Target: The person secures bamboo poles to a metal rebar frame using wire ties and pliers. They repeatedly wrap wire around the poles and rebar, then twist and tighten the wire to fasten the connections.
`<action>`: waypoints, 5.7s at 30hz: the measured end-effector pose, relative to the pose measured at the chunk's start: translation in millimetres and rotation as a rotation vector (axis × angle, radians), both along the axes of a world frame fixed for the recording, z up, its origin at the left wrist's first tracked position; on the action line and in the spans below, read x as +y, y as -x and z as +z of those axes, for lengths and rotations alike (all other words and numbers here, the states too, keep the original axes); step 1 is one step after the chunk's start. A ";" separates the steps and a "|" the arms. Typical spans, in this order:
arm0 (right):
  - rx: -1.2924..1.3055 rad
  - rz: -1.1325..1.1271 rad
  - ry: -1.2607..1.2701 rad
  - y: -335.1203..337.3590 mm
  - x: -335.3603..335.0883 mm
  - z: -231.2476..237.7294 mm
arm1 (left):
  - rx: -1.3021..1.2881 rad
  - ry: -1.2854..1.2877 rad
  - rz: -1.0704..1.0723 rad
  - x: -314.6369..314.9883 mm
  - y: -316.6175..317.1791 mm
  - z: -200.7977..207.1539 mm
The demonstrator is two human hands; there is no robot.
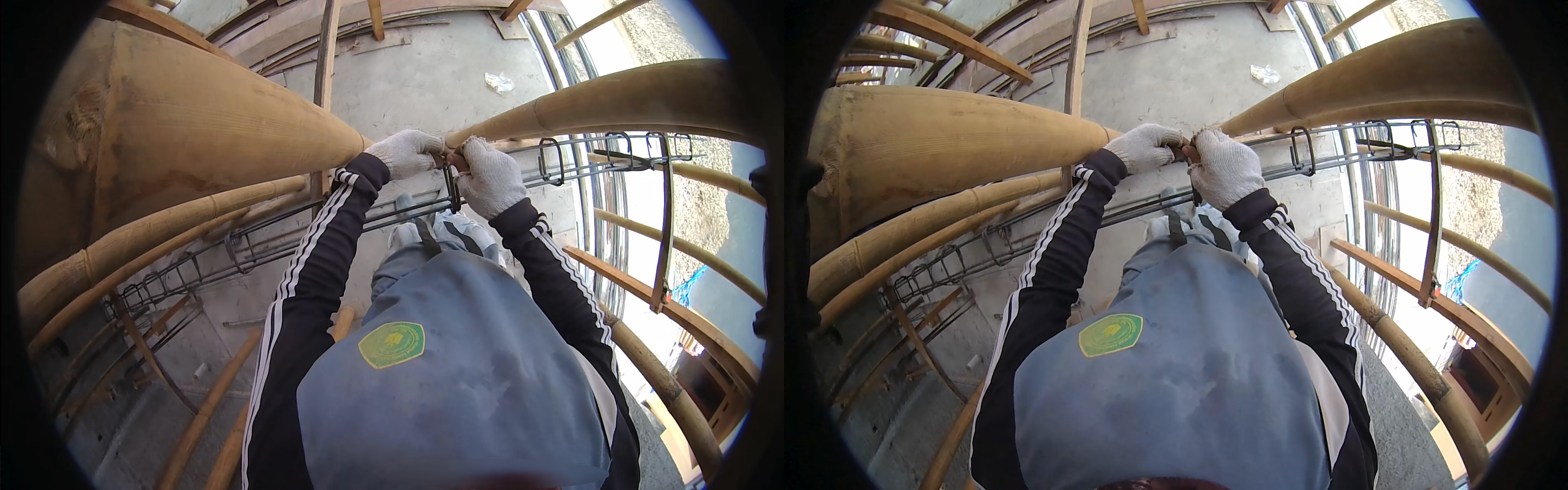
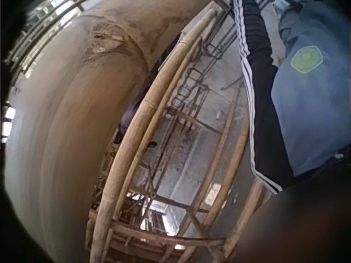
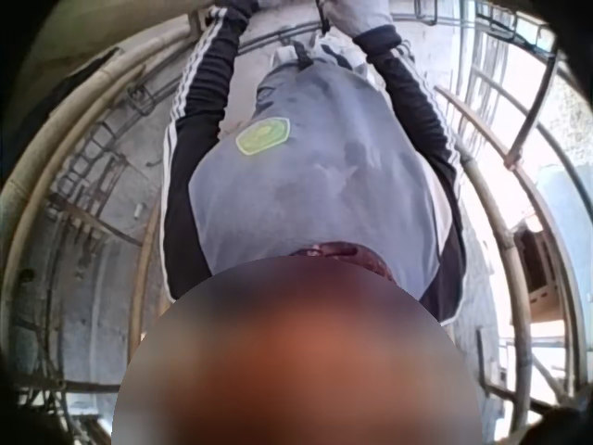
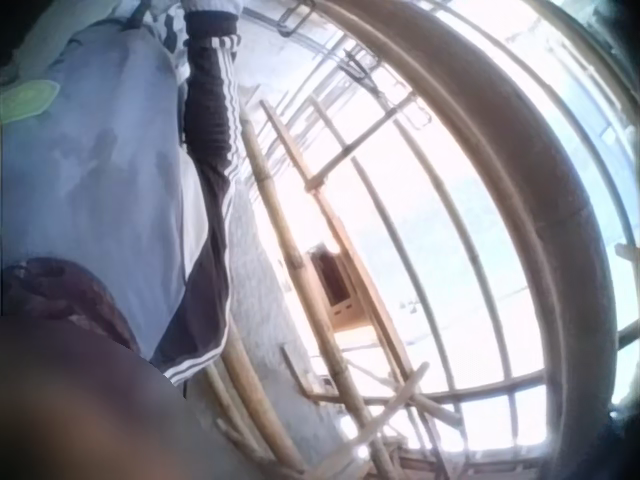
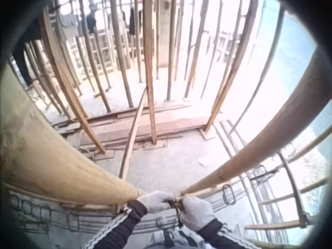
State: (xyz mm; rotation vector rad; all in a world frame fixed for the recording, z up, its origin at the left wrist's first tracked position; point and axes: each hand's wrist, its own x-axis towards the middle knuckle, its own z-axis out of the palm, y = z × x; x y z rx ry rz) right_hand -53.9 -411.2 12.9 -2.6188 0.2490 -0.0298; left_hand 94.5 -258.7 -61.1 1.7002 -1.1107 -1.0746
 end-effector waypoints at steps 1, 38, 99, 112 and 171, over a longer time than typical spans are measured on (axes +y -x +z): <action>-0.007 0.018 0.008 -2.0 -2.8 -1.1 | 0.018 0.000 0.002 0.1 1.9 -0.9; 0.799 0.104 -0.033 -73.6 -54.6 -44.4 | -0.627 0.207 -0.042 3.7 21.5 -2.7; 0.103 0.027 -0.094 -6.8 -21.7 -22.3 | -0.756 0.135 -0.069 -10.0 4.1 15.5; 0.040 -0.019 0.044 -4.7 -12.8 -22.4 | -0.160 -0.055 0.179 -14.1 5.6 42.3; 0.239 0.007 -0.216 -16.5 -15.1 16.1 | -0.643 0.084 0.712 -13.5 90.3 3.9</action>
